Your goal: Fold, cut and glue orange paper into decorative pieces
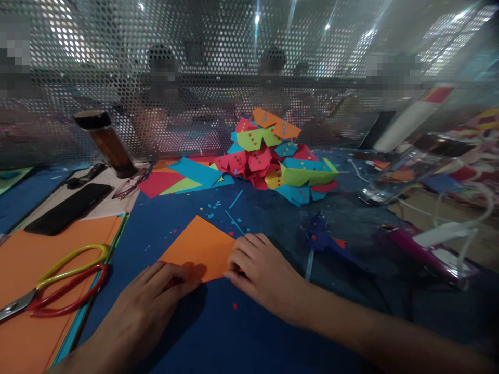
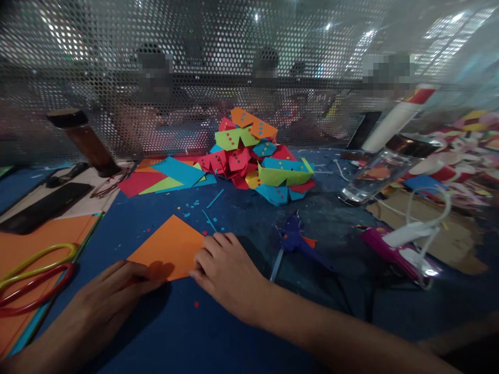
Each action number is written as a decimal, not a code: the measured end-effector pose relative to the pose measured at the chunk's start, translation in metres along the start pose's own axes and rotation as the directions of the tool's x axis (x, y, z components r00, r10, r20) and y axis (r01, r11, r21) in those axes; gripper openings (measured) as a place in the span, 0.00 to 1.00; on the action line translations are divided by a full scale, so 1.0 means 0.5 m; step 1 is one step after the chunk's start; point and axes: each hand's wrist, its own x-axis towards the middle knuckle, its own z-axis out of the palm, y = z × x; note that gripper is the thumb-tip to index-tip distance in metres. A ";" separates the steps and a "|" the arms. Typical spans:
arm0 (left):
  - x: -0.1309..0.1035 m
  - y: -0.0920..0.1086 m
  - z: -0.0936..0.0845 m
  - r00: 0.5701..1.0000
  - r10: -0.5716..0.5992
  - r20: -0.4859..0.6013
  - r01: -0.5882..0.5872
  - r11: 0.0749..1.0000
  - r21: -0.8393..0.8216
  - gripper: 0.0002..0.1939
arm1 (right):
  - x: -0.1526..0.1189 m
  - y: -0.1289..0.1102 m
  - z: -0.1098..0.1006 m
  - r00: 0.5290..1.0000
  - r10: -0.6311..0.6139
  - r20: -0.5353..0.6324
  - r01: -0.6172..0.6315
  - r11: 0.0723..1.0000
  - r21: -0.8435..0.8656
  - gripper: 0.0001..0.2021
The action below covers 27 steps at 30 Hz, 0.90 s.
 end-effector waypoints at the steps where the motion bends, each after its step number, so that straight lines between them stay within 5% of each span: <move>1: -0.001 0.000 0.000 1.000 0.002 -0.002 -0.002 1.000 0.007 0.17 | 0.000 0.000 0.000 1.000 0.001 0.003 -0.001 1.000 -0.003 0.09; 27: 0.020 0.037 0.002 0.979 0.185 0.085 -0.203 0.915 0.348 0.19 | -0.009 0.011 -0.016 0.998 0.038 0.041 -0.041 0.995 0.089 0.07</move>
